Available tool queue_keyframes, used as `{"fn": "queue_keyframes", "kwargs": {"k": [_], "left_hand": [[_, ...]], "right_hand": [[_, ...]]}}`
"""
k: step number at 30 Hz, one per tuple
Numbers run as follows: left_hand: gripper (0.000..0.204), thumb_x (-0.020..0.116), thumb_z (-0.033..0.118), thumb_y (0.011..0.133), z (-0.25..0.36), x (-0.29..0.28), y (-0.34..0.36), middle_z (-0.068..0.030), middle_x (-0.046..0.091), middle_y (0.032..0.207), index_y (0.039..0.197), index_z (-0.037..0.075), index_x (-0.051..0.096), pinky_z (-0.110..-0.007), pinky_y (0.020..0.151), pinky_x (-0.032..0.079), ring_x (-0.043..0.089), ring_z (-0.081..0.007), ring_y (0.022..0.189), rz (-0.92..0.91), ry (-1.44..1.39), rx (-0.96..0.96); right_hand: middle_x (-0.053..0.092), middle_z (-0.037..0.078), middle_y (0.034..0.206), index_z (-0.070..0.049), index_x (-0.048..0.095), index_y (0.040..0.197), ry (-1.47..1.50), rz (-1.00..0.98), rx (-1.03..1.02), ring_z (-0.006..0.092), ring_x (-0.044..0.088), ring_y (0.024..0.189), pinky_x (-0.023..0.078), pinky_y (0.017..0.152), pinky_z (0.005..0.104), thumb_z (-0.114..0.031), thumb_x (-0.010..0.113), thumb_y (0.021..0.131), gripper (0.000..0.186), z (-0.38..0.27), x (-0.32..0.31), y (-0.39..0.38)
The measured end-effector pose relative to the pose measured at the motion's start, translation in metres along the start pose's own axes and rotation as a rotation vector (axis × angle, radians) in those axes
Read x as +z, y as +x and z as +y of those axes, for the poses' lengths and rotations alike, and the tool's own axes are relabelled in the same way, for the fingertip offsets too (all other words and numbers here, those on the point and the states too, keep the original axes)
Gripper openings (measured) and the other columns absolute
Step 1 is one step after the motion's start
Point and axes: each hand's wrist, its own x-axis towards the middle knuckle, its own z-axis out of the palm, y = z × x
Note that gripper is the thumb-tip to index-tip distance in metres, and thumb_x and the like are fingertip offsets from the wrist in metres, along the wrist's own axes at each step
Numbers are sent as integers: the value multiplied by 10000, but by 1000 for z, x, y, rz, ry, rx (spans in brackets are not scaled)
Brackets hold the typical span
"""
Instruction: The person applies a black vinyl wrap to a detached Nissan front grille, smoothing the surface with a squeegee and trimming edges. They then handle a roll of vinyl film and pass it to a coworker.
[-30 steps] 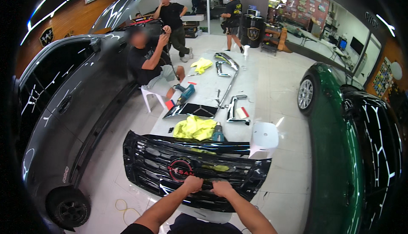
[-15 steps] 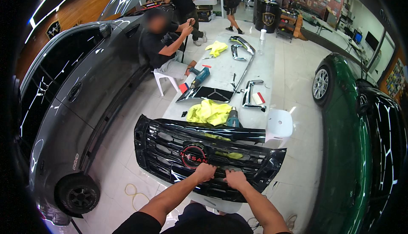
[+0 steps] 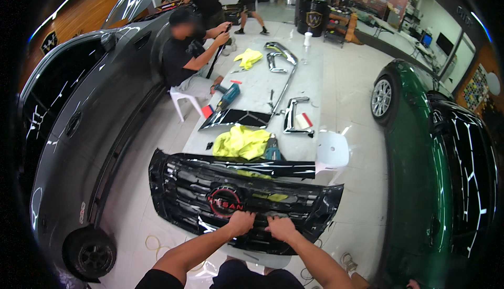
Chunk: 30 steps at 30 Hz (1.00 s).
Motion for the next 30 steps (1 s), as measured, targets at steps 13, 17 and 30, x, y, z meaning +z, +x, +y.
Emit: {"fn": "queue_keyframes", "kwargs": {"k": [13, 17, 30], "left_hand": [[515, 800, 238, 923, 21, -12, -85, -114, 673, 1441, 1404, 119, 657, -423, 891, 603, 754, -307, 1071, 357, -557, -343], [449, 769, 232, 955, -2, -30, -89, -124, 681, 1425, 1371, 92, 677, -433, 917, 597, 728, -341, 1107, 291, -683, -407], [605, 807, 453, 893, -10, -32, 4, -191, 734, 1148, 1287, 23, 645, -489, 822, 609, 750, -382, 1007, -94, -256, -138]], "right_hand": [[687, 243, 1235, 13, 588, 1374, 172, 161, 71, 416, 746, 998, 599, 869, 504, -391, 685, 1002, 557, -2, 3, -8], [651, 223, 1332, -5, 553, 1428, 200, 182, 83, 417, 744, 987, 598, 864, 506, -340, 689, 1010, 553, -3, -14, -12], [686, 207, 1238, -21, 605, 1358, 274, 177, 156, 420, 744, 974, 598, 839, 532, -300, 735, 972, 494, -2, -3, -6]]}}
